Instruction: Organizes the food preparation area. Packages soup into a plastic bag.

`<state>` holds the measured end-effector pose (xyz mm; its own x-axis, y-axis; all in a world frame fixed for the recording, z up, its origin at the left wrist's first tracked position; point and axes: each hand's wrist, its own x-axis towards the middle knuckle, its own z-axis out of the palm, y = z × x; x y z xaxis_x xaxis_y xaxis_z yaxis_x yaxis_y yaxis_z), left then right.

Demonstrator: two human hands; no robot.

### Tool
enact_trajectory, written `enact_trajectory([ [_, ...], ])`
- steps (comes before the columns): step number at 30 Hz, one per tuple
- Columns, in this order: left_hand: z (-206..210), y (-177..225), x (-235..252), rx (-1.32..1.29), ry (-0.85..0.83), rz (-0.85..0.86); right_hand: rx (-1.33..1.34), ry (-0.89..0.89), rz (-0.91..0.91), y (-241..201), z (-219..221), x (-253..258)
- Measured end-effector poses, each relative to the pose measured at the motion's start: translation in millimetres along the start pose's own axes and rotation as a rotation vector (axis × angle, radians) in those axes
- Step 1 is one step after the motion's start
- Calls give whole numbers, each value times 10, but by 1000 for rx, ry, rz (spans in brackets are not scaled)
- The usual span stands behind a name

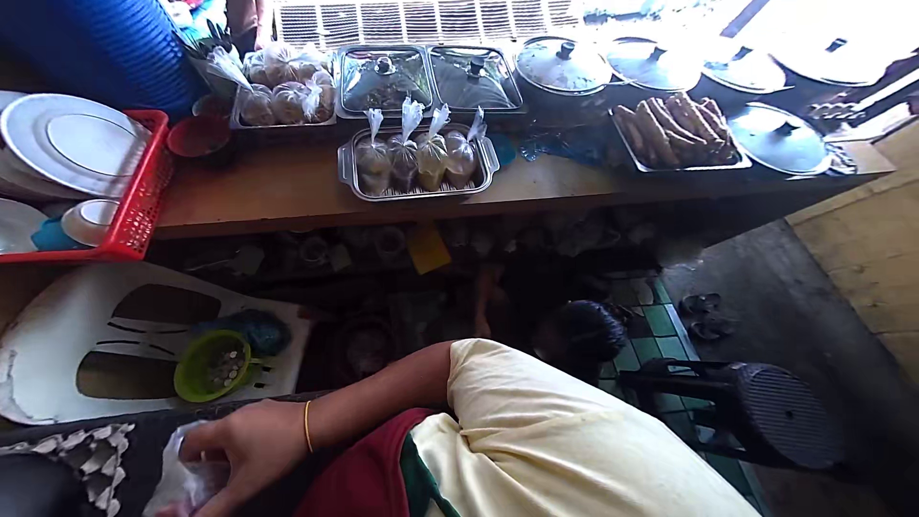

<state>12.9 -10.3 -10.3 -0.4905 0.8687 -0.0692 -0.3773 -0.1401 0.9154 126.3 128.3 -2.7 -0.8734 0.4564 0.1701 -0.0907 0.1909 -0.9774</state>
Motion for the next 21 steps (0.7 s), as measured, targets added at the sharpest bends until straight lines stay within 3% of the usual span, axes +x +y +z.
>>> enact_trajectory([
  [4,198,1,-41,88,103,-145,37,-62,40,86,-20,-30],
  [7,88,-4,-101,99,106,-222,-48,-88,51,96,-115,-68],
  [11,70,-35,-177,-15,74,-256,-131,-62,52,148,-139,-114],
  [16,38,21,-172,-101,231,-230,41,-104,171,256,-134,-227],
  [18,-106,38,-178,-253,290,-210,64,-181,243,349,-159,-310],
  [21,-623,-74,-311,-355,309,-169,-144,-240,279,524,-113,-543],
])
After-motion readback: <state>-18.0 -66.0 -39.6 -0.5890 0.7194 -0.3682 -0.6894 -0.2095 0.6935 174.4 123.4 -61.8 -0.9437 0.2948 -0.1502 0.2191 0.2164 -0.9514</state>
